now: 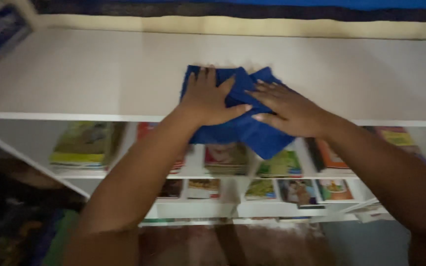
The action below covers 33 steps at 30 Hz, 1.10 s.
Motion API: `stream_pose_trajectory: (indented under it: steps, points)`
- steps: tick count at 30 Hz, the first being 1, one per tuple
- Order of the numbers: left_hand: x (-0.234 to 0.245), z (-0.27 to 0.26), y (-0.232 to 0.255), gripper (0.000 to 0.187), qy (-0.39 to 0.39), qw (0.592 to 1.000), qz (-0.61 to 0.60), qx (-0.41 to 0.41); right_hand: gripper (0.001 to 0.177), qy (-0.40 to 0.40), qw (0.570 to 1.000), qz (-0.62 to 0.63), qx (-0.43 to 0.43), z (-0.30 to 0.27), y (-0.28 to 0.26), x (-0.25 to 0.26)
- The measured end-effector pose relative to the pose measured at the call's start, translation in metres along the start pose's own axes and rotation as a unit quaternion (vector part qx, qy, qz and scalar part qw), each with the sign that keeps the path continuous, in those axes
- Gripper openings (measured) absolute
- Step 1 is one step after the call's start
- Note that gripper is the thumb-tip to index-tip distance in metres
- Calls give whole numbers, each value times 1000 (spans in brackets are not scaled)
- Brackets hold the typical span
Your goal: The person wipes the top of a white bookshelf with a blue cloth. They then pick up several toys from the floor, including a toy jeep, a toy car, a toy motorcycle, a plush cat, a plush sheep, and a toy ball, wiping each one with the cloth before placing them on the shelf.
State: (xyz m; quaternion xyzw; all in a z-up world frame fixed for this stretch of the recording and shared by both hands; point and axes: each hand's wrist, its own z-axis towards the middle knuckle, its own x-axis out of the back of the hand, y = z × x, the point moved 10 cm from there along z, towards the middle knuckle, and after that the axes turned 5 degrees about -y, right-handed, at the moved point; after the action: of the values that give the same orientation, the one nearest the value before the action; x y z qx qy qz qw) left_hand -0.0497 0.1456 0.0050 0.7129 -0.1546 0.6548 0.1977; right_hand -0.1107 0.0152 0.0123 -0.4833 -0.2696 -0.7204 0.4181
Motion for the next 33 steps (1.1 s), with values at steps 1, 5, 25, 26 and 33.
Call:
stream_pose_trajectory:
  steps: [1,5,25,26,33]
  points:
    - [-4,17,24,106,-20,1000,7,3,60,-15,1000,7,-24,-25,21,6]
    - [-14,72,111,106,-50,999,18,1,70,-97,981,45,-165,-115,100,25]
    - [-33,200,219,95,-40,998,44,-14,70,-100,973,-120,-168,-217,211,65]
    - [-25,196,204,95,-36,998,45,-14,70,-98,973,-124,-167,-198,210,64]
    - [-7,184,79,100,-34,998,18,58,82,-215,953,-33,-213,-85,206,20]
